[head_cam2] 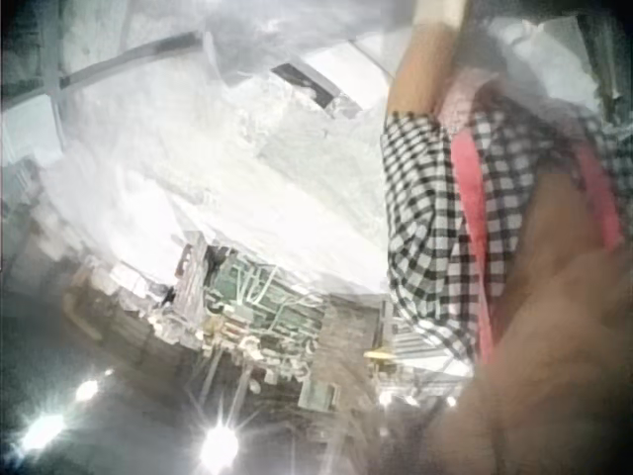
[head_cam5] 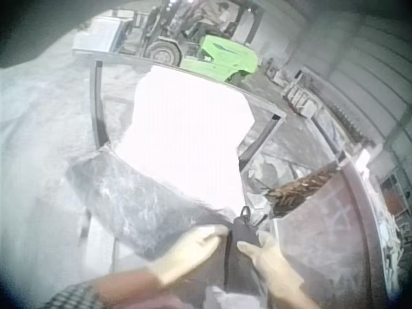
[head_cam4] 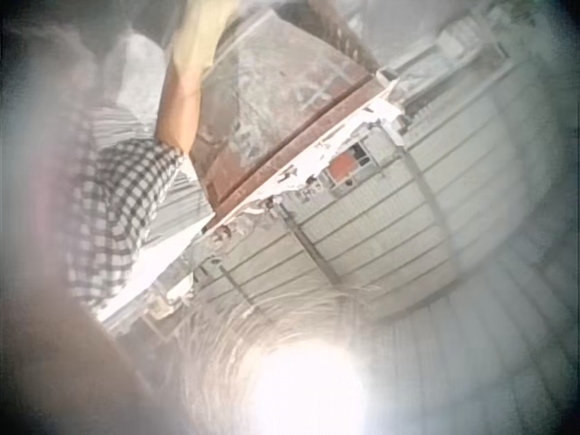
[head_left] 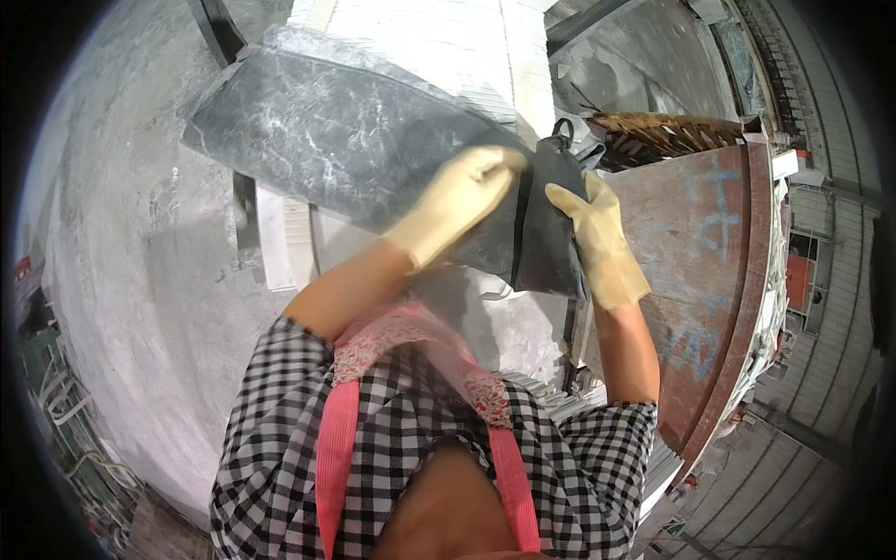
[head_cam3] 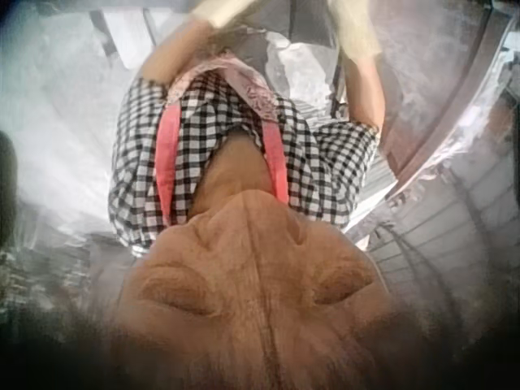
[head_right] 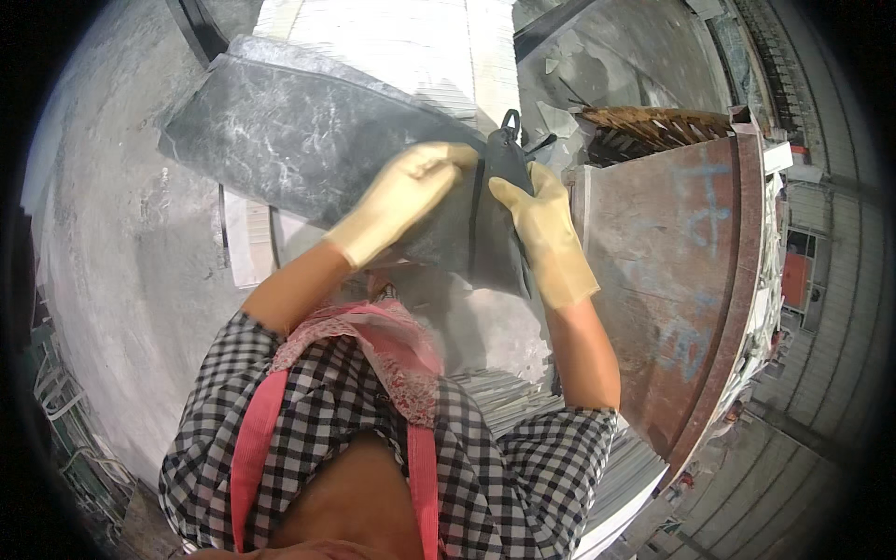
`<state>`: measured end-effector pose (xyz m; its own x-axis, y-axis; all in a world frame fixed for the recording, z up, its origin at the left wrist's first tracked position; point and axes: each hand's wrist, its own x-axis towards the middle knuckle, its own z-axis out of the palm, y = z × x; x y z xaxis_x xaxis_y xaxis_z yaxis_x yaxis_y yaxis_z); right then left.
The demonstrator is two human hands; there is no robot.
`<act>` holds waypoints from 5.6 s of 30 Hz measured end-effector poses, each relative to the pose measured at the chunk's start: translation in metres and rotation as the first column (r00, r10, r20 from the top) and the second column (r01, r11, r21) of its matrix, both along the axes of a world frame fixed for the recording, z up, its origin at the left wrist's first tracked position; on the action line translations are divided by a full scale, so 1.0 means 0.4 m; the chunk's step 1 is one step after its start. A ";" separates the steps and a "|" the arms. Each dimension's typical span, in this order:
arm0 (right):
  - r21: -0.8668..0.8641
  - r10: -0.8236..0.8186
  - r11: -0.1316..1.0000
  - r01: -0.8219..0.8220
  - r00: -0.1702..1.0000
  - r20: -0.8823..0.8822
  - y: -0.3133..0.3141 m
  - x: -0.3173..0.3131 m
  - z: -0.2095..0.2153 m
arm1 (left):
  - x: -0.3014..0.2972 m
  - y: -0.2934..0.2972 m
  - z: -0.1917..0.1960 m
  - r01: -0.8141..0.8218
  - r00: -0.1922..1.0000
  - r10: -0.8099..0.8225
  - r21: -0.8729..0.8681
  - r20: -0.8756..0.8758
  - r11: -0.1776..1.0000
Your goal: The person folds a large grey bag on a table, then walks through a factory floor carrying a red plastic stool and places it down. They later pick up a wooden board and a yellow plastic bin, moving them near machinery.
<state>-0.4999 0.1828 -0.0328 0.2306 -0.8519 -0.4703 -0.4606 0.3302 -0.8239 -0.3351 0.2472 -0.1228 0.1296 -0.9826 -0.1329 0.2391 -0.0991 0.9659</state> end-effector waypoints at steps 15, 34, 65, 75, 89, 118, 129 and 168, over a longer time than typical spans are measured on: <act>-0.124 -0.455 0.855 0.504 0.843 0.288 0.088 -0.412 0.067 | -0.052 0.039 0.049 0.549 0.633 -0.145 -0.309 0.760 0.776; -0.448 -0.219 0.894 -0.003 0.869 -0.443 0.080 0.104 -0.074 | 0.012 -0.007 -0.030 0.755 0.212 -0.446 0.144 0.870 0.639; -0.649 0.199 0.674 -0.353 0.933 -0.300 0.072 0.206 -0.117 | 0.887 0.286 -0.140 -0.425 0.905 0.422 0.125 0.050 0.896; -0.629 0.326 0.361 -0.689 0.725 -0.607 -0.040 0.600 -0.236 | 0.873 0.262 -0.139 -0.544 0.831 0.536 0.017 0.150 0.839; -0.188 0.464 0.593 -0.783 0.523 -0.715 -0.115 0.656 -0.206 | 0.843 0.207 -0.067 -0.544 0.821 0.543 -0.047 0.179 0.838; -0.701 0.203 0.368 -0.611 0.789 -0.580 0.178 0.642 -0.340 | 0.909 0.173 -0.097 -0.438 0.759 0.287 0.132 0.584 0.889; -0.895 0.013 0.284 -0.345 0.934 -0.356 0.183 0.539 -0.262 | 0.949 0.156 0.016 -0.257 0.935 0.055 0.562 0.351 0.786; -0.234 -0.366 0.754 0.614 0.687 0.628 0.446 -0.047 -0.088 | 0.272 0.042 0.053 0.384 0.189 -0.528 0.433 0.828 0.816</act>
